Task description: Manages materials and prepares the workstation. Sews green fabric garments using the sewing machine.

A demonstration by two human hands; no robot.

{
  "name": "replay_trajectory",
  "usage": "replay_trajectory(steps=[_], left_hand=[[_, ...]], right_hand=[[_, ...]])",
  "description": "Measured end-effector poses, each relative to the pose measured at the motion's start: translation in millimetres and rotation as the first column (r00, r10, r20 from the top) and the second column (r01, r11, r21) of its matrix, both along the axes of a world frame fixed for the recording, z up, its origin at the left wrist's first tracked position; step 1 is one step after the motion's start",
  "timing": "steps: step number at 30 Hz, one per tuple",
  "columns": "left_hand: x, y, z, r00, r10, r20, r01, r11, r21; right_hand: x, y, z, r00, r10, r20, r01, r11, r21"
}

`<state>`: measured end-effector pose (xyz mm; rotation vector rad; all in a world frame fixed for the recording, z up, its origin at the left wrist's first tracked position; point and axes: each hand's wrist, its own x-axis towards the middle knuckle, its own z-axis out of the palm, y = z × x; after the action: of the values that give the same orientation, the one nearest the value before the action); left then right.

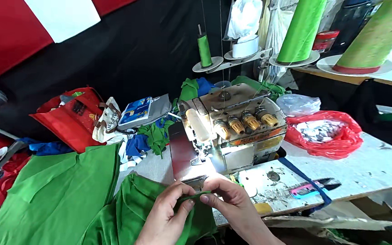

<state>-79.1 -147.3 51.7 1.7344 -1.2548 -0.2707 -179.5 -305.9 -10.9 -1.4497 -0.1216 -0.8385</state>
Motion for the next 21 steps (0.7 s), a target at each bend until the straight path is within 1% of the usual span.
replay_trajectory(steps=[3, 7, 10, 11, 13, 15, 18, 20, 21], left_hand=[[-1, -2, 6, 1.000, -0.016, 0.023, 0.016, 1.000, -0.018], [5, -8, 6, 0.986, 0.041, 0.160, -0.027, 0.995, -0.091], [11, -10, 13, 0.974, 0.039, 0.224, -0.015, 0.994, -0.108], [12, -11, 16, 0.971, 0.043, 0.236, -0.016, 0.993, -0.118], [13, -13, 24, 0.966, 0.052, 0.254, -0.015, 0.989, -0.146], [14, -14, 38, 0.972, 0.028, 0.231, 0.011, 0.986, -0.166], [16, -15, 60, 0.982, 0.029, 0.187, 0.003, 0.986, -0.167], [22, -18, 60, 0.987, 0.073, 0.142, -0.056, 0.991, -0.124], [26, -20, 55, 0.991, 0.104, 0.089, -0.097, 0.992, -0.077]], right_hand=[[1, -2, 7, 0.999, -0.008, 0.033, 0.008, 1.000, -0.004], [5, 0, 18, 0.998, -0.046, 0.030, 0.047, 0.999, -0.022], [10, 1, 28, 0.997, -0.077, 0.016, 0.078, 0.995, -0.055], [11, 1, 32, 0.997, -0.070, 0.020, 0.071, 0.997, -0.040], [10, 2, 39, 0.999, -0.021, 0.030, 0.019, 0.998, 0.055], [7, 3, 45, 0.998, 0.026, 0.051, -0.031, 0.993, 0.115], [3, 4, 39, 0.998, 0.044, 0.051, -0.045, 0.999, 0.010], [1, 8, 24, 1.000, 0.020, -0.015, -0.020, 0.999, -0.047], [0, 10, 15, 0.998, -0.008, -0.060, 0.005, 0.999, -0.049]])
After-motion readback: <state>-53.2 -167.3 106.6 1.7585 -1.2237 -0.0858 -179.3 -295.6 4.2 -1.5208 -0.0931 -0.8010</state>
